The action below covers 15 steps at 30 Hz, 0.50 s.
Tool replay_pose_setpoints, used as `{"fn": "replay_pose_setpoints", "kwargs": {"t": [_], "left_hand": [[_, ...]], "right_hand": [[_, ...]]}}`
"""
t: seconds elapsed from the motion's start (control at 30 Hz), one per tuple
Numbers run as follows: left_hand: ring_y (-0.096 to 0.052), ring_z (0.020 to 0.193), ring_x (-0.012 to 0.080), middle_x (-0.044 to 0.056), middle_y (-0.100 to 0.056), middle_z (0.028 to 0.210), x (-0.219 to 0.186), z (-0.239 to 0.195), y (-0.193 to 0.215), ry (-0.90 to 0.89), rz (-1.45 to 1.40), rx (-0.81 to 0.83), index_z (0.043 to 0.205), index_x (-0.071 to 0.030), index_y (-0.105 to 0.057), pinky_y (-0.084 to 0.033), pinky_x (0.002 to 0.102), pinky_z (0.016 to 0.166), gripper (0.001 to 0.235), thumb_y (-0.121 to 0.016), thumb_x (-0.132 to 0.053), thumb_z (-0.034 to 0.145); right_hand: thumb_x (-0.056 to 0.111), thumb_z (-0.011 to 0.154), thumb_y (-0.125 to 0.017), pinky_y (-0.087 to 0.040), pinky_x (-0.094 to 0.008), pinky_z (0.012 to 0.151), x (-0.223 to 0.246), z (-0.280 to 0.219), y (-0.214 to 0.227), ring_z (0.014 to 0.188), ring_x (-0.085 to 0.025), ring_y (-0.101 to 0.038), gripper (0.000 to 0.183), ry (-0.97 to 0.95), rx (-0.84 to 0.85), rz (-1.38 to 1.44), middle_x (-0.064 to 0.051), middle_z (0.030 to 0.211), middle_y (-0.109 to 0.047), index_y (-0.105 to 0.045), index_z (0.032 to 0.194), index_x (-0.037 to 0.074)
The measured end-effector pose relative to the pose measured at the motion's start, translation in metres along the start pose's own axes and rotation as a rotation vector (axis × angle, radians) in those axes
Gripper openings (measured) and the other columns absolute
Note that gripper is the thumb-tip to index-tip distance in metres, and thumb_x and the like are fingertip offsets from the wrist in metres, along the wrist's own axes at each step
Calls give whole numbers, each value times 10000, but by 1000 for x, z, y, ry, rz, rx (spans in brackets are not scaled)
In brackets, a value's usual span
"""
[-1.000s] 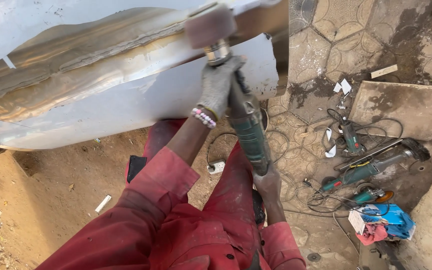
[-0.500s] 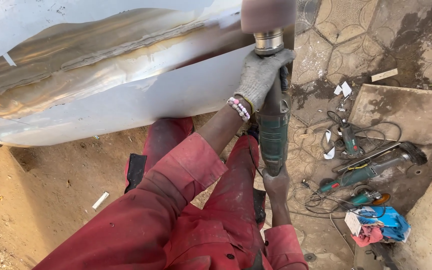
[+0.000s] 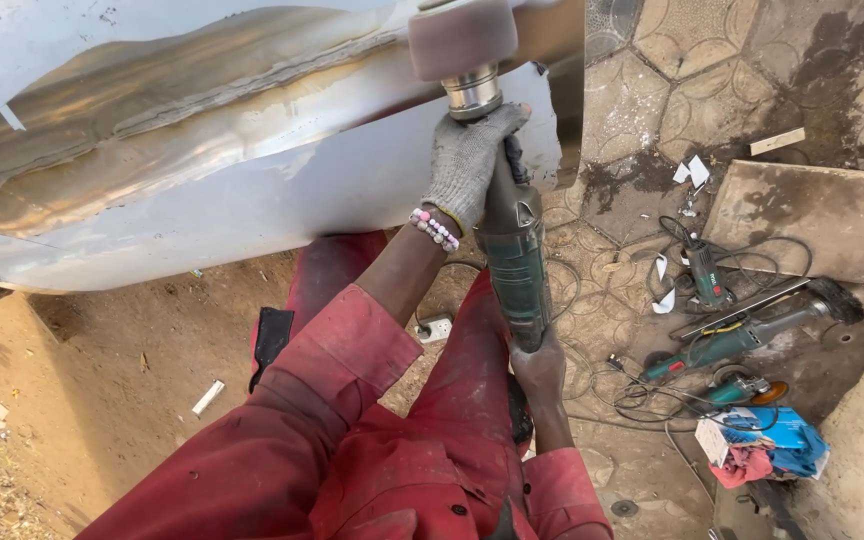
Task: Polishing the surface of a large metal tank using a power polisher
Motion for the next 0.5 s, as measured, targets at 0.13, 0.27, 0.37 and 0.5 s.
{"fn": "replay_pose_setpoints", "kwargs": {"t": [0.13, 0.27, 0.37, 0.5], "left_hand": [[-679, 466, 278, 178, -768, 687, -10, -9, 10, 43, 6, -48, 1050, 24, -809, -643, 448, 448, 221, -971, -93, 955], [-667, 473, 257, 170, -762, 651, -9, 0, 13, -23, 65, -105, 911, -4, -806, -622, 417, 458, 193, -971, -101, 933], [-718, 514, 257, 151, -800, 714, -4, -12, -5, 31, 124, -58, 1042, -29, -783, -667, 406, 502, 205, -957, -116, 978], [-763, 617, 235, 126, -852, 861, 6, -12, -51, 126, 276, 67, 1316, -50, -773, -720, 384, 603, 372, -934, -226, 1031]], "right_hand": [[474, 986, -910, -648, -598, 801, 12, -5, 3, 894, -417, -875, 534, -21, 52, -5, -166, 1055, -929, -798, 1366, 117], [395, 957, -885, -684, -595, 862, 19, -6, -1, 994, -427, -880, 561, -24, 72, -9, -167, 1149, -928, -813, 1433, 108], [351, 966, -876, -690, -573, 898, 12, -8, 9, 1029, -413, -902, 605, -40, 45, 39, -171, 1186, -944, -804, 1521, 122], [331, 980, -854, -674, -532, 843, -8, 3, 24, 891, -330, -862, 440, -50, -38, 22, -105, 1018, -908, -852, 1377, 141]]}}
Point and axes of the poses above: each hand's wrist, its own z-axis towards the middle knuckle, its own y-axis out of the back of the hand, x = y × z, the point moved 5 cm from there along z, towards the middle knuckle
